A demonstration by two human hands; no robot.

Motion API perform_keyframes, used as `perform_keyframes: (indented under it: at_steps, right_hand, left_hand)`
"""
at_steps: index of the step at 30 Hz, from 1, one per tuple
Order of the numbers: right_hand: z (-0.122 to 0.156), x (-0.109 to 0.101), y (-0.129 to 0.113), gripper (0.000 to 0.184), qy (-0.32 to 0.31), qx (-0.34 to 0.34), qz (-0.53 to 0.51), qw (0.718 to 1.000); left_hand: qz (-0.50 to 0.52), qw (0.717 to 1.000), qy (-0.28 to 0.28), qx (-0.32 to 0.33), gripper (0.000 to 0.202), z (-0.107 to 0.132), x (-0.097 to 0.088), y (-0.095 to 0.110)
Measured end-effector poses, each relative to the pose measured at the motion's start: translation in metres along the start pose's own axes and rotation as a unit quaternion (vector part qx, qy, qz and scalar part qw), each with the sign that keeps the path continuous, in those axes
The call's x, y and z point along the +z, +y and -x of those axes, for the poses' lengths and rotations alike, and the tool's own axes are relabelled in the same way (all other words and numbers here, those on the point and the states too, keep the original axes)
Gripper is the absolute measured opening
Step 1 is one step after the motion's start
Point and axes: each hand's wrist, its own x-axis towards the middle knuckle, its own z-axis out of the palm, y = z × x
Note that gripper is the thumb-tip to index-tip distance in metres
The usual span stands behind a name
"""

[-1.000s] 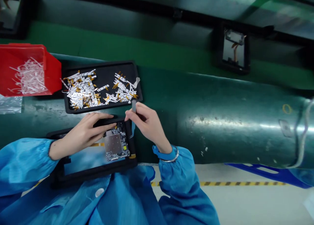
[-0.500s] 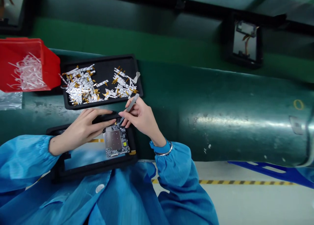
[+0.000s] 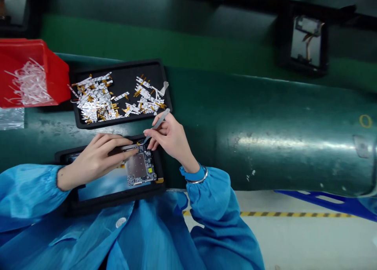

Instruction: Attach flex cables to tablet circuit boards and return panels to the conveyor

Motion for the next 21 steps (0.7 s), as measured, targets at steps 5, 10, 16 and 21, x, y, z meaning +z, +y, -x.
perform_keyframes:
  at_steps: [5, 10, 16, 21]
  right_hand:
    - [-0.0003, -0.0007, 0.0010, 0.048, 0.000, -0.006, 0.003, 1.000]
    - [0.0013, 0.0003, -0.0003, 0.043, 0.005, -0.023, 0.026, 0.999]
    - [0.0013, -0.0020, -0.0014, 0.040, -0.024, -0.042, 0.039, 0.998]
    - [0.0008, -0.0047, -0.0004, 0.041, -0.039, -0.050, 0.048, 0.997]
  left_hand:
    - [0.002, 1.000, -0.002, 0.001, 0.028, -0.0011, 0.0010, -0.0001]
    - [0.010, 1.000, 0.000, -0.008, 0.029, -0.0011, 0.0015, -0.0001]
    - [0.012, 1.000, -0.006, -0.012, 0.031, 0.0002, 0.0040, -0.0011]
    - [-0.019, 1.000, -0.010, 0.005, 0.032, 0.0007, 0.0050, -0.0012]
